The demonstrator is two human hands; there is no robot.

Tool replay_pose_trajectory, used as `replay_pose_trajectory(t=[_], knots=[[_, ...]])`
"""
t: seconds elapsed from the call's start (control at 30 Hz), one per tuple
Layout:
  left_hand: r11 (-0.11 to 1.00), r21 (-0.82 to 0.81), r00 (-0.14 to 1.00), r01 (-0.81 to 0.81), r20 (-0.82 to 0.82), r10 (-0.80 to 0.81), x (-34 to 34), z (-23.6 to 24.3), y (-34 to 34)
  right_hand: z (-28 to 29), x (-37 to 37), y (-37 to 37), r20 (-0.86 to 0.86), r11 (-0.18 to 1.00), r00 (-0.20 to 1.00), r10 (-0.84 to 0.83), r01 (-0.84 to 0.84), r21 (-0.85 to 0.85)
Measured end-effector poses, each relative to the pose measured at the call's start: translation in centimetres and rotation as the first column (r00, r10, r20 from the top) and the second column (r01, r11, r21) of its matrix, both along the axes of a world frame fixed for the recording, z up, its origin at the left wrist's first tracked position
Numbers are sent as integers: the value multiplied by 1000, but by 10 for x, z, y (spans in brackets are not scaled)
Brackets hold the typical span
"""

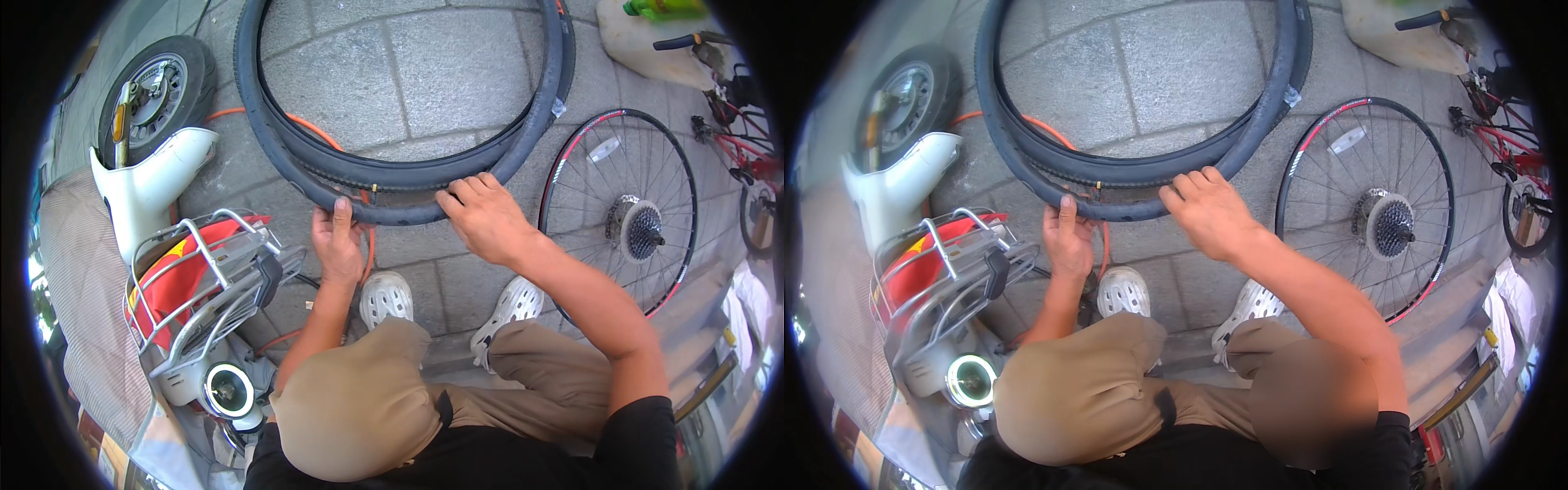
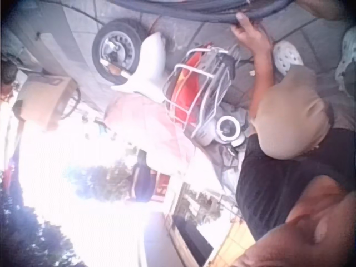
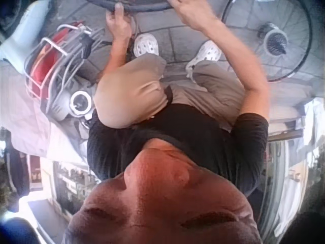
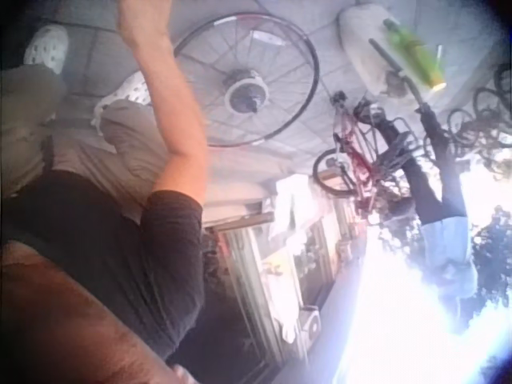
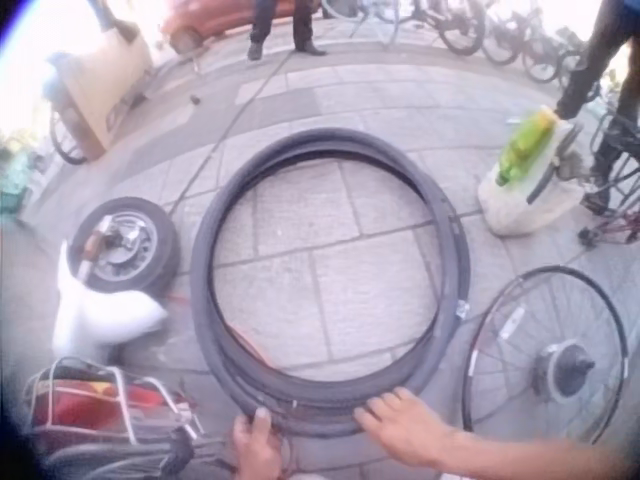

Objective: The person sits on the sidewalk and repairs a bicycle inner tube. They apply a patch to the tube, press it down, and then insert the inner tube into the tire casing.

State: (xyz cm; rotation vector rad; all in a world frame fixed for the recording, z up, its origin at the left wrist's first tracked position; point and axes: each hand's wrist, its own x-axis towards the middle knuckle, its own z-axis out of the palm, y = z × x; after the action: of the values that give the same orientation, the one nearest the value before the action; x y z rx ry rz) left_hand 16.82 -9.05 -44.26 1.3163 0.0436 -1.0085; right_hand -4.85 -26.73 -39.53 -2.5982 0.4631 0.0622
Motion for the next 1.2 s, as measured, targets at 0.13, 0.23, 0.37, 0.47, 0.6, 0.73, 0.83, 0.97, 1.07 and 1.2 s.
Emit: replay_pose_trajectory(t=[0.13,0.23,0.37,0.47,0.6,0.73,0.83,0.97,1.07,1.2], knots=[[1000,15,998,-18,-53,18,-6,2,0,3,-2,3,-34,1000,999,2,-2,17],[1000,16,998,-21,-56,22,-7,-2,7,12,0,3,-117,992,993,-16,30,123],[998,-16,998,-65,-22,65,-9,-17,21,18,-1,-1,-284,918,947,-153,243,315],[998,25,998,-51,-46,52,-13,-17,23,12,-6,-1,-295,888,930,-221,316,333],[1000,25,999,-18,-50,19,-16,-19,27,-5,-15,5,-213,940,956,-203,251,231],[998,15,997,-60,-54,61,-19,-21,23,0,-5,9,-186,936,952,-245,282,211],[996,-13,996,-84,-35,84,-17,-25,23,6,16,9,-46,950,961,-273,277,144],[999,-10,999,-43,-15,43,-10,-17,23,-4,46,12,109,964,958,-265,266,4],[999,-22,999,-48,-5,48,-6,-17,23,-13,56,6,40,960,959,-280,279,36],[998,-39,998,-56,-10,56,-7,-16,18,-18,53,-1,-55,957,957,-286,288,43]])
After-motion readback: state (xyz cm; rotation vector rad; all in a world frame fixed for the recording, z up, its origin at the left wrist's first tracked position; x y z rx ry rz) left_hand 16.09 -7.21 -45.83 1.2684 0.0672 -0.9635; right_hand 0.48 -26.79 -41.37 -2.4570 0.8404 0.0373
